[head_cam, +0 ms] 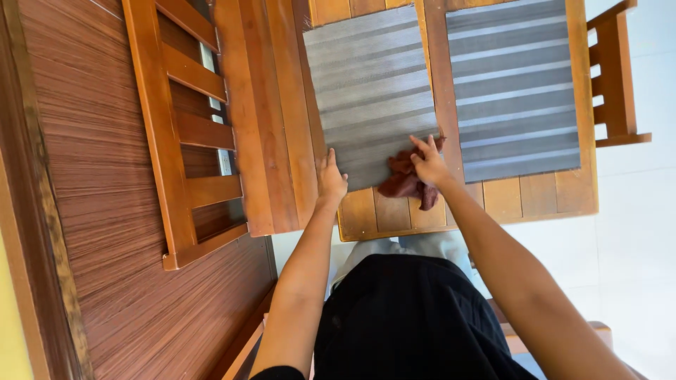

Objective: Wiping down and collecting placemats from dining tables in a restaurant.

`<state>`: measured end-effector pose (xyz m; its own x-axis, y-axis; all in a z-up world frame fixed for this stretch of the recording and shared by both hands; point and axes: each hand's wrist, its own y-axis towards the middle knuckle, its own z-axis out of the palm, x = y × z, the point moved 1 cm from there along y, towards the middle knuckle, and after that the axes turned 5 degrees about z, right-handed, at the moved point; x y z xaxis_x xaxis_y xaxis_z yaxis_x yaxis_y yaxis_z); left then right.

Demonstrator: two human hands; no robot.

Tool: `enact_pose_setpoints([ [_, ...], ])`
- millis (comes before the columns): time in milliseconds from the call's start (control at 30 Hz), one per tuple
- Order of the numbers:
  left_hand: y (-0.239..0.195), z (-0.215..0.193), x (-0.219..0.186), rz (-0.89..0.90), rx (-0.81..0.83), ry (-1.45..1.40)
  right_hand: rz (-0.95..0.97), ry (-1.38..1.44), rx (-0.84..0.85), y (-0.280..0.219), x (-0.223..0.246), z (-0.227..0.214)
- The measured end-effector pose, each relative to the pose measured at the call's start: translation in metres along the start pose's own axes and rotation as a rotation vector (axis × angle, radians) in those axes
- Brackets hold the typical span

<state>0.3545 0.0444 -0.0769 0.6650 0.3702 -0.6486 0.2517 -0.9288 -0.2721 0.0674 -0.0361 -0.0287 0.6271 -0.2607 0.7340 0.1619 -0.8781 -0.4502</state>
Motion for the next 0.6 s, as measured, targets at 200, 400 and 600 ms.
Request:
enact_pose_setpoints([
  [200, -0.016, -0.008, -0.024, -0.069, 0.144, 0.240, 0.118, -0.048, 0.015, -0.019, -0.040, 0.023],
  [400, -0.023, -0.006, -0.035, 0.041, 0.165, 0.330, 0.149, 0.037, -0.048, -0.047, -0.049, 0.022],
  [600, -0.028, -0.027, -0.074, 0.065, 0.088, 0.463, 0.084, 0.024, -0.257, -0.061, -0.012, 0.002],
])
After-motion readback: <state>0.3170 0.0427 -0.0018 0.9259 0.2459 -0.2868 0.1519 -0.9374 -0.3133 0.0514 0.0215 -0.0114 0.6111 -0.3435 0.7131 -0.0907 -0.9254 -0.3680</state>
